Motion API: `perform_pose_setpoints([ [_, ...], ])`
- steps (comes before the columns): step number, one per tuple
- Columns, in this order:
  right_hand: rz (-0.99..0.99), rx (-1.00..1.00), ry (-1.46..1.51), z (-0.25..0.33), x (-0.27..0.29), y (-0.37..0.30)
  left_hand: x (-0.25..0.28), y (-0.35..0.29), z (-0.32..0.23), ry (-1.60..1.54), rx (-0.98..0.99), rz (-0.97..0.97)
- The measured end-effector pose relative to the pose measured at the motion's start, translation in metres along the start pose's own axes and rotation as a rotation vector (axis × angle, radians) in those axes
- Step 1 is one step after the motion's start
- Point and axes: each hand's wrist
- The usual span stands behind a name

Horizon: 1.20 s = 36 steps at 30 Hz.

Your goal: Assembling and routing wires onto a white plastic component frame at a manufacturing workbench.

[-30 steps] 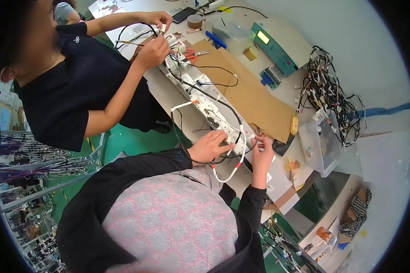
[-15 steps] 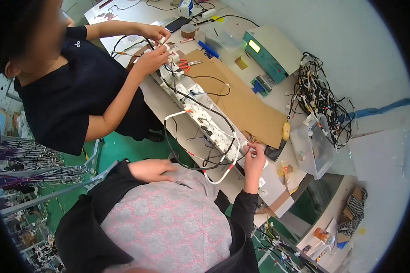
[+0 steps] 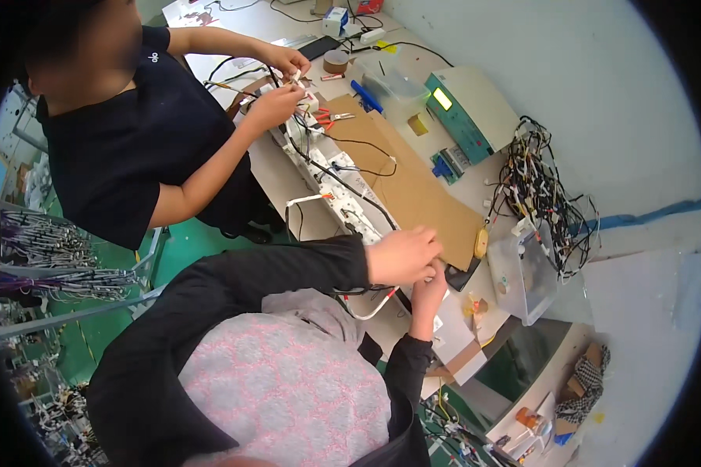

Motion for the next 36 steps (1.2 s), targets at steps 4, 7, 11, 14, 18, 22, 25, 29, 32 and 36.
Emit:
perform_pose_setpoints([
  [4, 0.008, -0.051, -0.025, -0.001, -0.002, -0.001, -0.09, 0.028, 0.044, 0.294, 0.04, 0.058],
  [7, -0.015, -0.057, 0.01, 0.002, -0.003, -0.002, -0.097, 0.028, 0.047, 0.181, 0.149, 0.155],
  [11, -0.031, -0.057, 0.063, 0.001, -0.003, 0.003, -0.096, 0.023, 0.05, 0.041, 0.293, 0.131],
  [14, -0.022, -0.063, 0.086, 0.005, -0.004, 0.002, -0.106, 0.023, 0.056, 0.043, 0.303, 0.005],
  [18, -0.087, 0.016, -0.035, -0.009, 0.005, -0.002, -0.113, 0.039, 0.06, -0.012, 0.299, 0.179],
  [22, -0.047, 0.023, -0.02, -0.002, -0.001, 0.0, -0.113, 0.036, 0.081, -0.016, 0.287, 0.223],
  [25, -0.053, 0.054, 0.001, -0.01, -0.004, -0.002, -0.092, 0.037, 0.064, -0.066, 0.387, 0.284],
  [29, -0.071, 0.15, -0.206, 0.012, 0.015, -0.012, -0.095, 0.037, 0.063, -0.006, 0.362, 0.296],
  [32, -0.212, 0.252, -0.217, 0.011, 0.05, -0.007, -0.095, 0.041, 0.058, -0.001, 0.387, 0.331],
  [36, -0.46, 0.045, -0.181, -0.034, 0.121, 0.026, -0.097, 0.039, 0.063, -0.009, 0.328, 0.298],
])
Point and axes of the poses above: each hand's wrist, its own y-axis towards the middle knuckle, its own x-axis out of the back of the hand, z = x × y, and after that the axes turned 7 degrees about y, right-handed
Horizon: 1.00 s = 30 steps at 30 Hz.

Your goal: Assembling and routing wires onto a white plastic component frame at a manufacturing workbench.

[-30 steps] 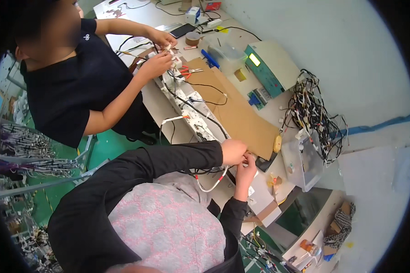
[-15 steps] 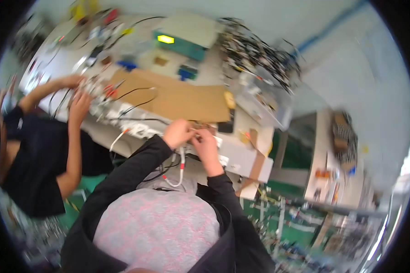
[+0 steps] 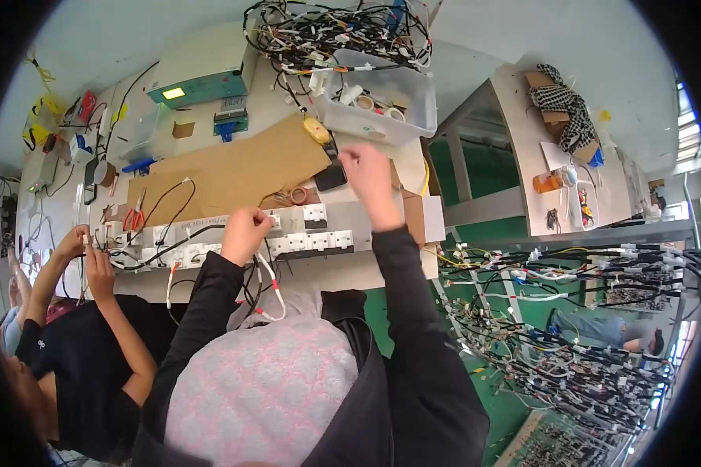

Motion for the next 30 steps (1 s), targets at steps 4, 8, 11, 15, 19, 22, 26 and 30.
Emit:
perform_pose_setpoints([
  [4, 0.148, -0.062, -0.16, -0.044, -0.041, 0.066, 0.003, -0.002, -0.003, -0.034, 0.061, 0.012],
  [8, 0.246, 0.092, -0.546, -0.082, -0.131, 0.096, 0.0, 0.0, 0.002, 0.008, 0.02, -0.016],
  [11, 0.183, 0.208, -0.7, -0.103, -0.165, 0.105, -0.002, 0.001, -0.001, -0.004, 0.0, -0.042],
  [15, 0.267, 0.198, -0.734, -0.07, -0.161, 0.104, -0.004, 0.0, -0.002, 0.011, -0.01, -0.069],
  [19, 0.244, 0.097, 0.161, 0.051, -0.119, 0.083, -0.006, -0.006, -0.003, 0.039, 0.01, -0.101],
  [22, 0.471, 0.083, 0.778, 0.189, -0.04, 0.038, -0.036, 0.002, 0.017, 0.009, -0.039, -0.206],
  [26, 0.68, 0.926, 1.216, 0.266, 0.017, -0.014, -0.011, -0.006, -0.001, 0.02, -0.029, -0.096],
  [30, 0.862, 1.002, 1.252, 0.307, 0.046, -0.004, -0.003, -0.007, -0.003, 0.073, 0.049, -0.002],
])
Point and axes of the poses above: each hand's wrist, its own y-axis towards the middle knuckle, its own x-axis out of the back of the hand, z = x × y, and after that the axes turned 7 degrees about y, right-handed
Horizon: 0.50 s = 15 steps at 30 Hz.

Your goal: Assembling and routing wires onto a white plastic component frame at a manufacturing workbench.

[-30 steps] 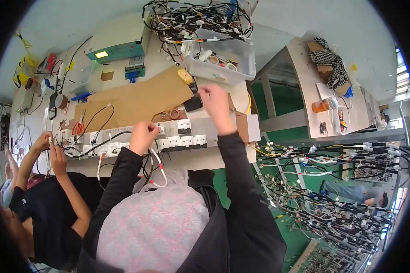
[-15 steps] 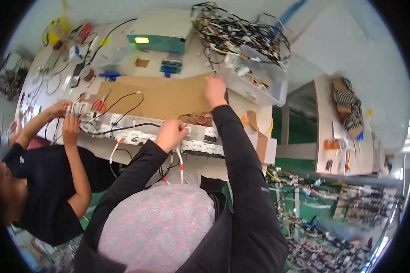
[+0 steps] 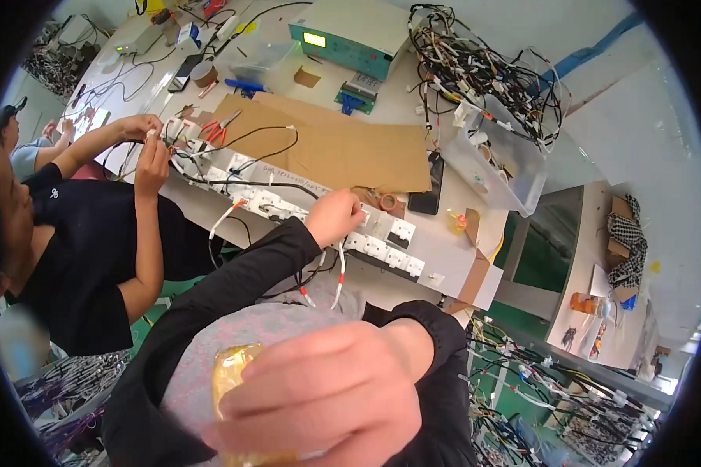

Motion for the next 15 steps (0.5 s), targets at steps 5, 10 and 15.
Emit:
perform_pose_setpoints([
  [5, -0.05, 0.098, -0.081, 0.002, -0.004, -0.008, -0.002, 0.004, 0.002, 0.019, -0.025, -0.046],
  [10, -0.09, 0.06, -0.096, 0.003, -0.013, -0.004, -0.006, 0.002, 0.003, 0.002, -0.012, -0.072],
  [15, 0.098, -0.019, 0.041, 0.004, -0.005, 0.004, -0.008, 0.003, 0.0, -0.019, -0.054, -0.108],
])
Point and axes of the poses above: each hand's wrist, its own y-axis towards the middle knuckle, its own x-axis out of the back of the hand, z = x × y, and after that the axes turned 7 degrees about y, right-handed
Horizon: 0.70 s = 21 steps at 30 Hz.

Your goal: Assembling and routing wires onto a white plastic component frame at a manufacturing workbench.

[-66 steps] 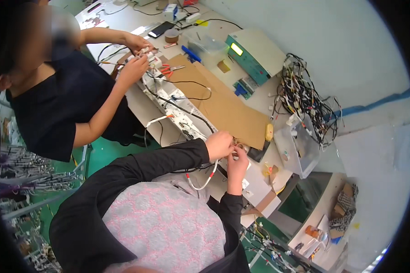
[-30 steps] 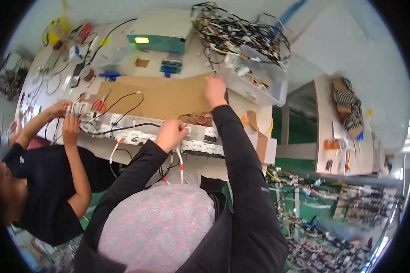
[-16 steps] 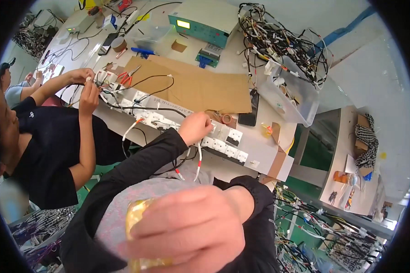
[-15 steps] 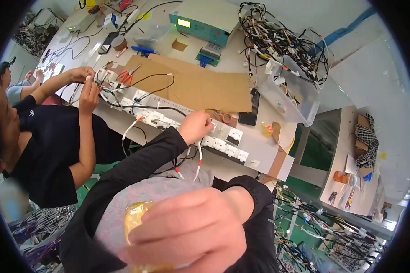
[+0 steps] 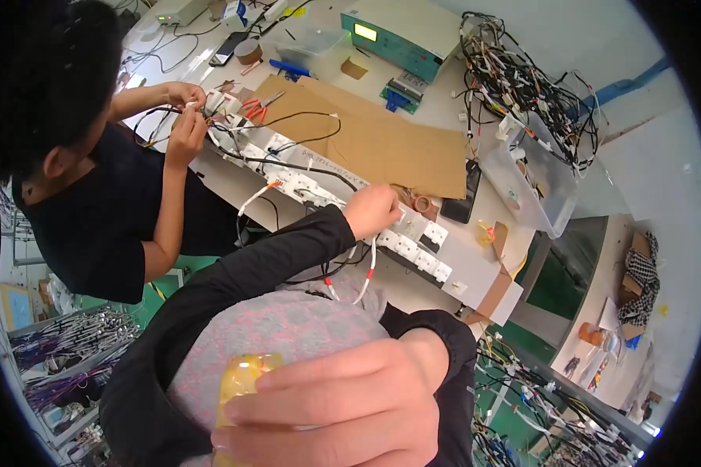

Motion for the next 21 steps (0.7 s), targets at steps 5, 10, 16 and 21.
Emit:
perform_pose_setpoints([
  [5, -0.099, 0.078, -0.025, -0.005, -0.013, -0.004, 0.001, -0.002, 0.003, 0.011, 0.012, 0.005],
  [10, -0.004, -0.015, -0.01, -0.004, -0.009, -0.004, -0.001, -0.001, 0.004, 0.021, 0.0, -0.002],
  [16, -0.211, 0.07, -0.06, -0.005, -0.022, -0.009, -0.003, -0.003, 0.006, 0.022, 0.011, -0.049],
  [21, -0.021, -0.099, -0.105, 0.024, -0.013, -0.003, -0.002, -0.001, 0.004, 0.026, -0.003, -0.022],
])
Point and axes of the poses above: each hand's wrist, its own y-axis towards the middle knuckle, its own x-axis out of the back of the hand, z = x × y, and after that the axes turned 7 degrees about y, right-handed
